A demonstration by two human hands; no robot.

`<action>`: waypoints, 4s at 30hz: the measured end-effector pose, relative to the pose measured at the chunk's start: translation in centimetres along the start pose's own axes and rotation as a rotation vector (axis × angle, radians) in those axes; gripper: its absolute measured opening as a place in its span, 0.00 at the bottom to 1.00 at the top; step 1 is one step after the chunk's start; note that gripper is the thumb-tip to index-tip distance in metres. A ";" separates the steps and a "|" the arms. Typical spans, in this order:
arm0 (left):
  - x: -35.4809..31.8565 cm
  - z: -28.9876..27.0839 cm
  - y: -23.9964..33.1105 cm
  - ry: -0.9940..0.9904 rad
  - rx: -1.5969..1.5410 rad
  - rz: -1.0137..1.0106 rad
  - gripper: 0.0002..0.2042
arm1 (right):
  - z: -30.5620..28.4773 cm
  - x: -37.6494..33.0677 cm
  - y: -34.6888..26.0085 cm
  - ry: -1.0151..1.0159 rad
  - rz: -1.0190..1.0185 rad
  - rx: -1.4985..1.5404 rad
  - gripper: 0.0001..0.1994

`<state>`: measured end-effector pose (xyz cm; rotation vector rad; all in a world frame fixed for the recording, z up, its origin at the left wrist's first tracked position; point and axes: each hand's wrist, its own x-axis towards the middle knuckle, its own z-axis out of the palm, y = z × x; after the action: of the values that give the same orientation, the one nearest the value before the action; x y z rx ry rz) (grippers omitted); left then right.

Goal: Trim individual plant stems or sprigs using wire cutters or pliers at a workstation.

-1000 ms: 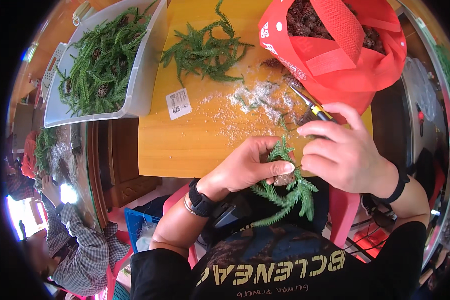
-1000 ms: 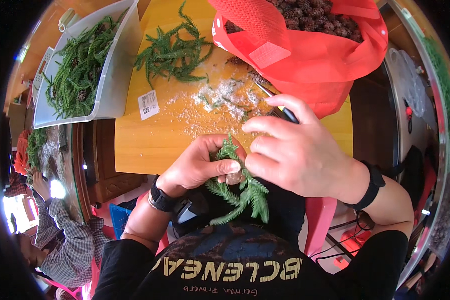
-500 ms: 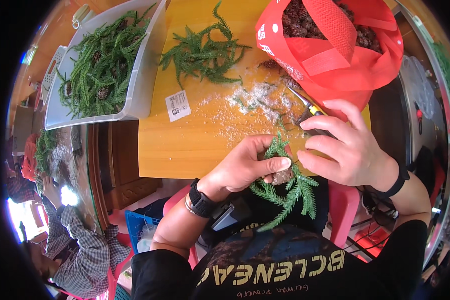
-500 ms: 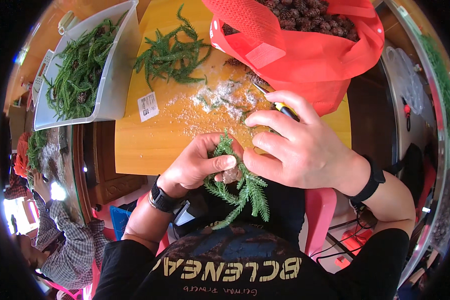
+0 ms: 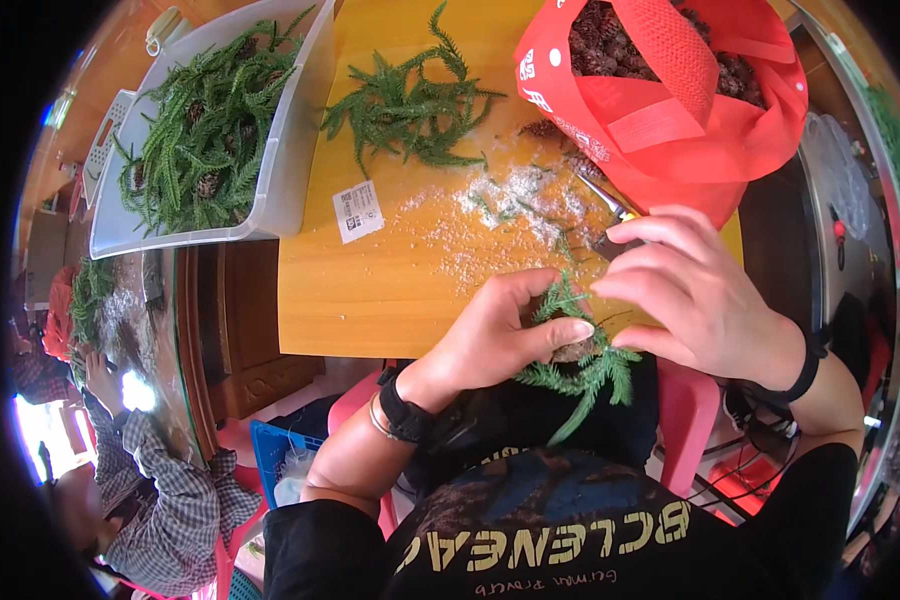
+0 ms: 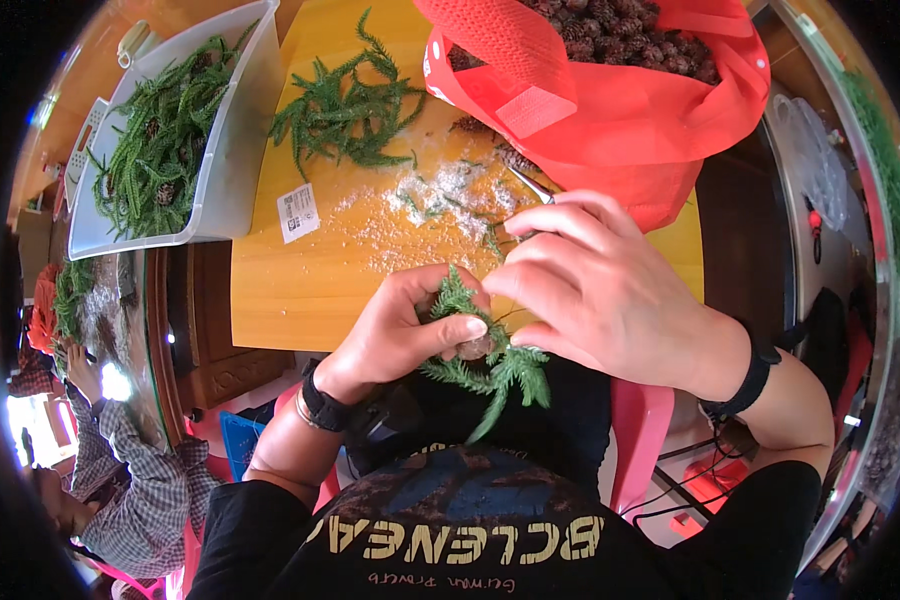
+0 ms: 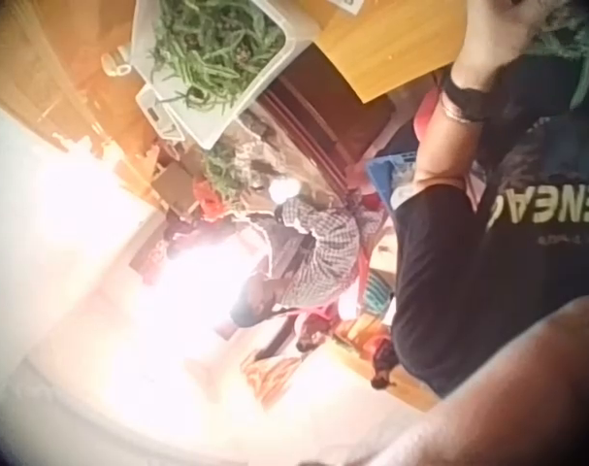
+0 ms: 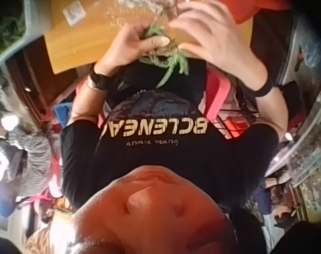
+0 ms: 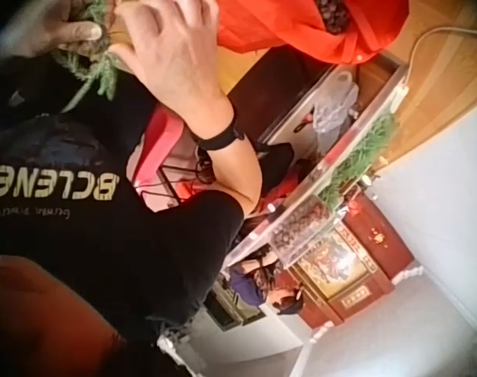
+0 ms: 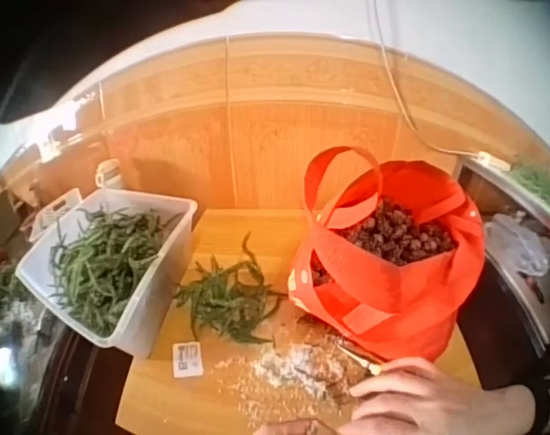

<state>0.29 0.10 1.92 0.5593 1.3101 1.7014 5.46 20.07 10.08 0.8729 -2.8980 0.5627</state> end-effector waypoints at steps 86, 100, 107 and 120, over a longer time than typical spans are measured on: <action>0.2 1.2 -0.8 0.231 0.782 0.706 0.16 | 1.1 -1.8 0.3 0.056 0.373 0.508 0.04; 0.6 0.8 -0.7 0.277 0.695 0.692 0.09 | -0.2 -2.2 1.0 0.028 0.450 0.879 0.12; 0.2 1.0 -0.5 0.142 -0.027 0.276 0.06 | 2.2 -5.0 4.2 -0.011 0.492 0.028 0.19; 0.1 0.3 -0.7 0.081 -0.294 0.120 0.09 | 5.9 -4.6 5.6 0.100 0.654 -0.019 0.13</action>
<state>0.72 0.37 1.31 0.4061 1.0720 1.9904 6.53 24.62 2.05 -0.1350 -3.0430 0.5831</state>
